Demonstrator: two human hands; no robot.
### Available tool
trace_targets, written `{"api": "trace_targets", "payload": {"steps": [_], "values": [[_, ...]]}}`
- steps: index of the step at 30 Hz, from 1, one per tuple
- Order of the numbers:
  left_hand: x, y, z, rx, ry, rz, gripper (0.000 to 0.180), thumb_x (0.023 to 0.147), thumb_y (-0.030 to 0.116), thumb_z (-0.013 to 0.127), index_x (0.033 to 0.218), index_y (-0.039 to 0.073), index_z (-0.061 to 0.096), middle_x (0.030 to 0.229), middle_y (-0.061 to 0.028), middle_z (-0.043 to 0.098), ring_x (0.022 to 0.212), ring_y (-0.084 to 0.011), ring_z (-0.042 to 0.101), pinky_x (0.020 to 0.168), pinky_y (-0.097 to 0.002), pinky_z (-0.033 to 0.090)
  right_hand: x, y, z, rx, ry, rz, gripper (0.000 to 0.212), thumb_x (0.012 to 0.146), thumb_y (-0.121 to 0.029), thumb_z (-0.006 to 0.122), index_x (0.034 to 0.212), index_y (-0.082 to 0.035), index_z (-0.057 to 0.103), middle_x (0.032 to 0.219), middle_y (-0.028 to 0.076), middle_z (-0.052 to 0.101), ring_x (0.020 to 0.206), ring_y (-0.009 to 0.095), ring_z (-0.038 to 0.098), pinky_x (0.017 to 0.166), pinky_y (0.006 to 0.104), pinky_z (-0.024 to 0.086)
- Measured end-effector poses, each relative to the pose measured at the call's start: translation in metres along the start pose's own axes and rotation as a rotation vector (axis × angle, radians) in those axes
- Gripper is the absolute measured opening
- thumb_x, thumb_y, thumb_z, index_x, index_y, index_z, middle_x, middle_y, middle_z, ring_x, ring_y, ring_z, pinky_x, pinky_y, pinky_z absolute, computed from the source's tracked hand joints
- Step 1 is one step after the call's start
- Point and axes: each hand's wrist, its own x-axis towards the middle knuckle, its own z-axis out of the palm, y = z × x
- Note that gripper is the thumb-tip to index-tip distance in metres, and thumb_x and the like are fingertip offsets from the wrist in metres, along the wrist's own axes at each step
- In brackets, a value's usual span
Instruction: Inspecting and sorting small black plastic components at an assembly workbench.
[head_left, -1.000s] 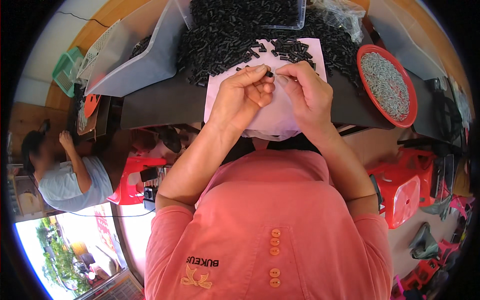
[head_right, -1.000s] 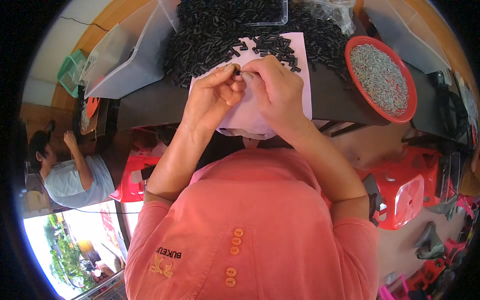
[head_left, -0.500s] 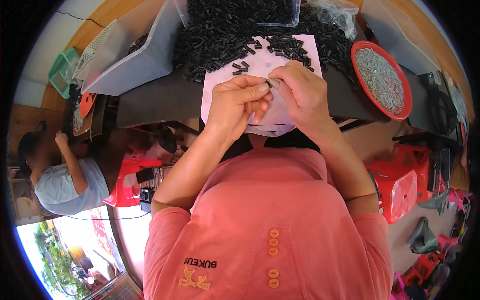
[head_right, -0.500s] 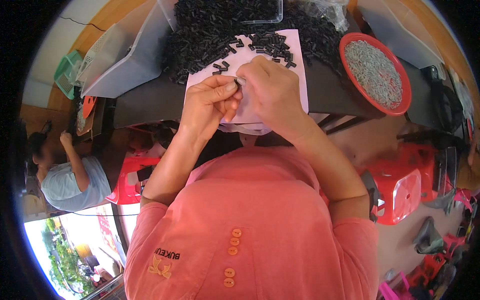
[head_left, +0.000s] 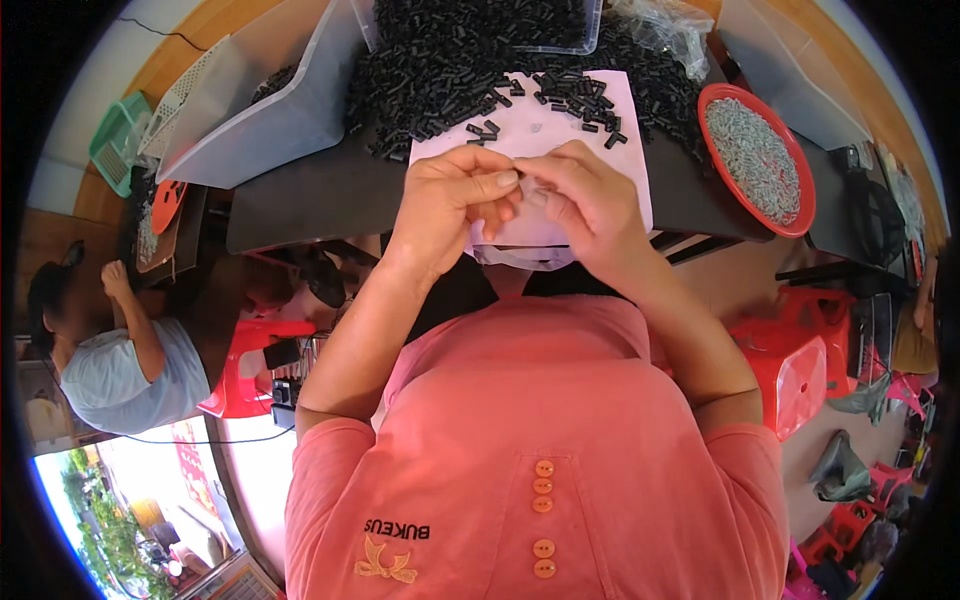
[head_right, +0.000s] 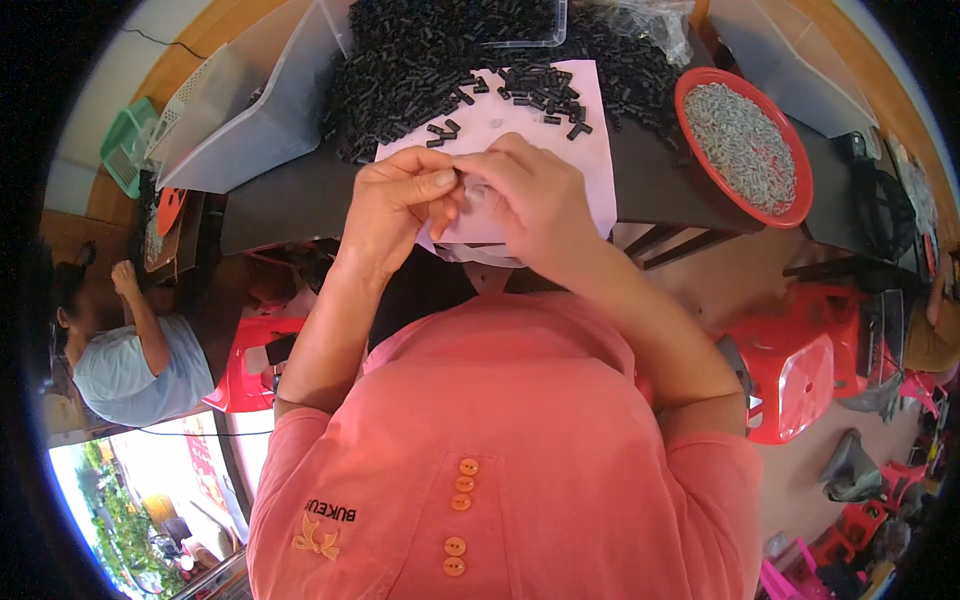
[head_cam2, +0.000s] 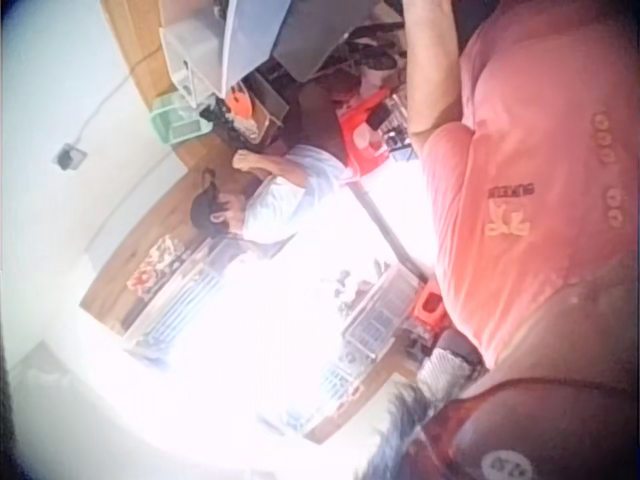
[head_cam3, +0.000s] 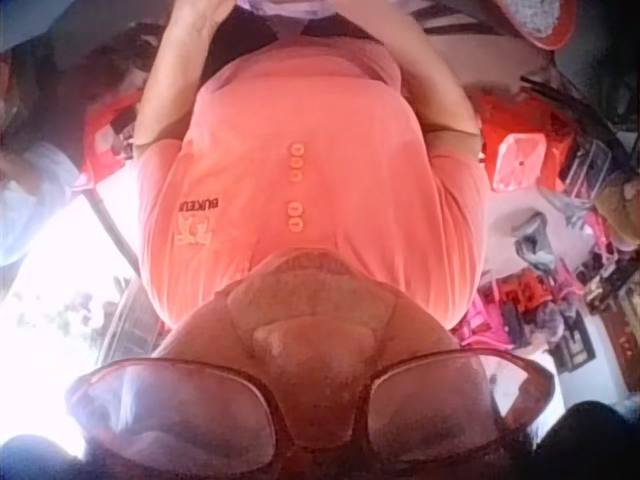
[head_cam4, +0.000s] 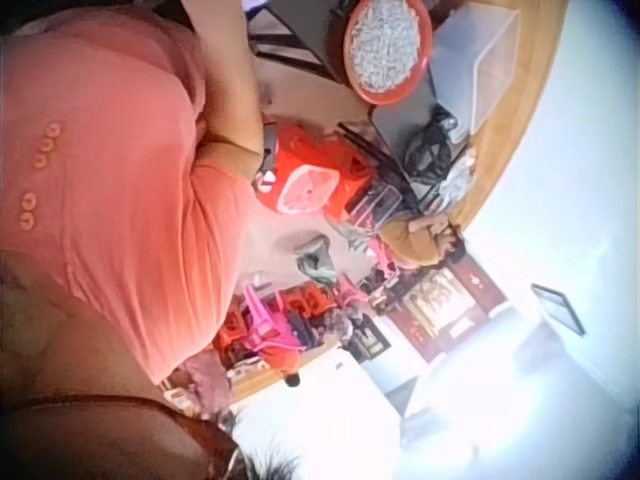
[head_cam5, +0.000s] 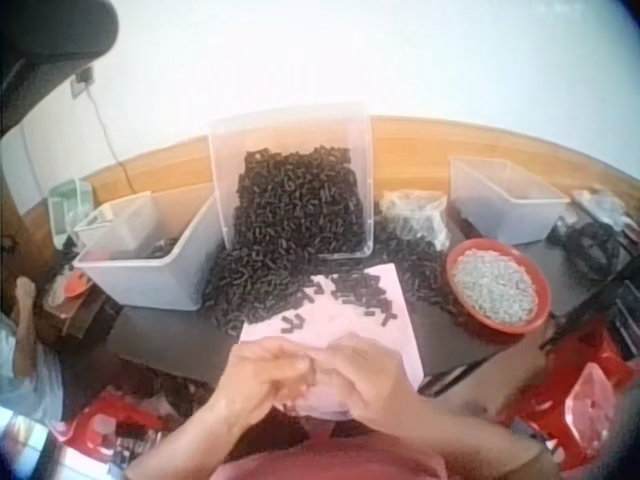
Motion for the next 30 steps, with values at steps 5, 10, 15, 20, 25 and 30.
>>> {"api": "trace_targets", "payload": {"steps": [5,10,15,20,25,30], "values": [[0.012,-0.001,-0.021,0.000,0.143,0.201,0.008,0.088,0.001,0.065,0.092,-0.006,0.066,0.075,-0.0108,0.065,0.053,-0.0134,0.057,0.045,-0.0236,0.043,0.023,0.027,-0.016,-0.104,-0.016,0.099,0.020,0.081,0.003,0.061,0.100,-0.001,0.066,0.080,0.010,0.060,0.070,0.022,0.061,0.066,0.0295,0.049],[0.018,-0.006,-0.024,-0.046,0.174,0.202,0.011,0.089,0.000,0.064,0.097,-0.005,0.065,0.077,-0.0105,0.066,0.056,-0.0122,0.057,0.045,-0.0231,0.044,0.061,0.062,0.005,-0.220,-0.098,0.061,0.010,0.082,-0.007,0.062,0.090,-0.008,0.068,0.084,0.008,0.062,0.077,0.026,0.064,0.067,0.0373,0.050],[0.020,-0.016,-0.026,0.017,0.179,0.227,0.010,0.089,-0.001,0.063,0.098,-0.005,0.065,0.080,-0.0107,0.066,0.058,-0.0112,0.058,0.047,-0.0216,0.044,0.088,0.089,0.035,-0.515,-0.292,-0.075,0.008,0.082,-0.012,0.063,0.087,-0.013,0.069,0.085,0.005,0.059,0.087,0.025,0.061,0.075,0.0385,0.047],[0.018,-0.018,-0.028,-0.011,0.161,0.252,0.011,0.089,0.000,0.063,0.099,-0.005,0.064,0.082,-0.0109,0.066,0.062,-0.0113,0.059,0.049,-0.0214,0.045,0.094,0.094,0.043,-0.590,-0.471,0.017,0.012,0.080,-0.013,0.064,0.091,-0.015,0.069,0.089,0.004,0.059,0.095,0.025,0.058,0.084,0.0399,0.043],[0.017,-0.016,-0.028,-0.042,0.147,0.241,0.012,0.090,0.000,0.063,0.101,-0.005,0.064,0.083,-0.0108,0.066,0.066,-0.0121,0.060,0.050,-0.0222,0.046,0.091,0.095,0.040,-0.606,-0.448,0.025,0.016,0.080,-0.012,0.064,0.094,-0.015,0.070,0.094,0.004,0.058,0.100,0.024,0.056,0.087,0.0405,0.041],[0.018,-0.015,-0.029,-0.071,0.111,0.229,0.014,0.090,0.000,0.063,0.103,-0.006,0.064,0.084,-0.0104,0.066,0.067,-0.0129,0.061,0.052,-0.0227,0.048,0.090,0.101,0.043,-0.594,-0.451,0.031,0.017,0.079,-0.010,0.063,0.095,-0.014,0.070,0.096,0.004,0.057,0.101,0.024,0.056,0.088,0.0408,0.040]]}}
